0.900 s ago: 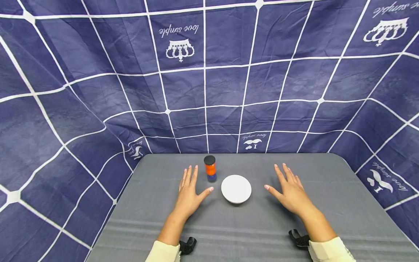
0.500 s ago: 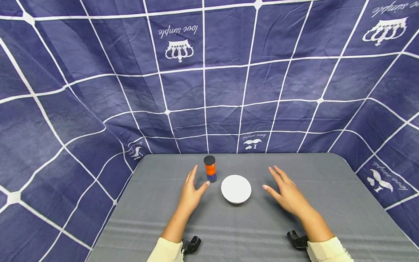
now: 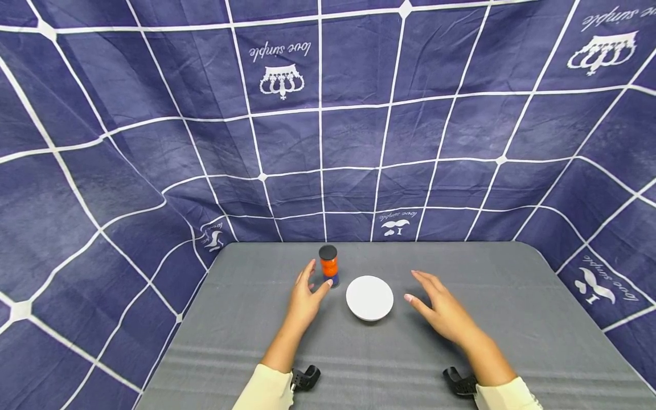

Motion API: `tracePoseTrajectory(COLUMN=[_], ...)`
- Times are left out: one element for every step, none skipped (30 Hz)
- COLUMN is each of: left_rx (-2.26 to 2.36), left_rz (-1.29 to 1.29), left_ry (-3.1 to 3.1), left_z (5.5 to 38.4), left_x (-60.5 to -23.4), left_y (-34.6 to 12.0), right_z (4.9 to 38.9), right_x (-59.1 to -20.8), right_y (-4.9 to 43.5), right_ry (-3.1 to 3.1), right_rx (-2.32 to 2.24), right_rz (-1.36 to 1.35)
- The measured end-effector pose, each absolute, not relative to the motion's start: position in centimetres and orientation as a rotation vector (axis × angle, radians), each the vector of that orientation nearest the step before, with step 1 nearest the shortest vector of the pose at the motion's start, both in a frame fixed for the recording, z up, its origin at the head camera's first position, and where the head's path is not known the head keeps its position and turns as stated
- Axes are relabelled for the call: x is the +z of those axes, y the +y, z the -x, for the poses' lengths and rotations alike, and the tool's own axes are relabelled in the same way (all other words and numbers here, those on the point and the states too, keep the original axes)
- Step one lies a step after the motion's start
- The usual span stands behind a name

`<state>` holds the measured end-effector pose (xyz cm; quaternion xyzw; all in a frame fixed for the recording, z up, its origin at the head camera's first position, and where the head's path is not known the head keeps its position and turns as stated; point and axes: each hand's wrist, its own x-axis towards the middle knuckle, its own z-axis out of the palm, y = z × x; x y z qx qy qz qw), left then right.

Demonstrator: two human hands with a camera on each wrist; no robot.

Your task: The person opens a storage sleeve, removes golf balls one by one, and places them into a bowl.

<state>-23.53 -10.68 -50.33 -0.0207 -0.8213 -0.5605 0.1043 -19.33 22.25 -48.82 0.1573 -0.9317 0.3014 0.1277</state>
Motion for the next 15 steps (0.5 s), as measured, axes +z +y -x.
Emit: tracePoseTrajectory(left_rx=[-1.649, -1.65, -1.648, -1.647, -1.637, -1.633, -1.628, -1.626, -1.62, -1.616, -1.616, -1.615, -1.615, -1.615, -1.612], left_rz=[0.064, 0.06, 0.058, 0.055, 0.053, 0.049, 0.045, 0.041, 0.045, 0.044, 0.046, 0.046, 0.049, 0.049, 0.051], left_ry=[-2.417, -2.412, -2.409, -2.406, -2.405, -2.403, -2.402, -2.4, -2.397, -2.397, -2.394, -2.392, -2.386, -2.383, -2.378], left_z=[23.6, 23.7, 23.8, 23.9, 24.0, 24.2, 24.3, 24.4, 24.5, 24.6, 24.7, 24.8, 24.9, 24.9, 25.0], left_x=[-50.3, -50.3, -50.3, -50.3, -50.4, -50.3, -50.3, -50.3, -50.3, -50.3, -50.3, -50.3, -50.4, -50.4, -50.4], left_y=[-10.6, -10.5, -10.3, -10.2, -10.1, -10.0, -9.9, -9.8, -9.6, -9.6, -9.5, -9.4, -9.3, -9.2, -9.1], right_z=[19.3, 19.2, 19.1, 19.1, 19.0, 19.0, 18.9, 18.9, 18.9, 18.9, 18.9, 18.9, 18.9, 18.8, 18.8], right_x=[-48.8, -48.8, -48.7, -48.7, -48.7, -48.7, -48.7, -48.8, -48.8, -48.8, -48.8, -48.8, -48.8, -48.8, -48.9], right_y=[22.1, 22.0, 21.9, 21.8, 21.7, 21.6, 21.5, 21.4, 21.3, 21.2, 21.1, 21.0, 20.9, 20.8, 20.7], right_ry=[-2.703, -2.701, -2.698, -2.699, -2.7, -2.701, -2.701, -2.705, -2.706, -2.707, -2.707, -2.704, -2.702, -2.702, -2.698], right_rx=[0.882, 0.887, 0.895, 0.9, 0.908, 0.909, 0.909, 0.91, 0.909, 0.904, 0.905, 0.902, 0.904, 0.902, 0.902], right_rz=[-0.462, -0.466, -0.472, -0.48, -0.485, -0.49, -0.494, -0.497, -0.498, -0.5, -0.5, -0.503, -0.507, -0.514, -0.522])
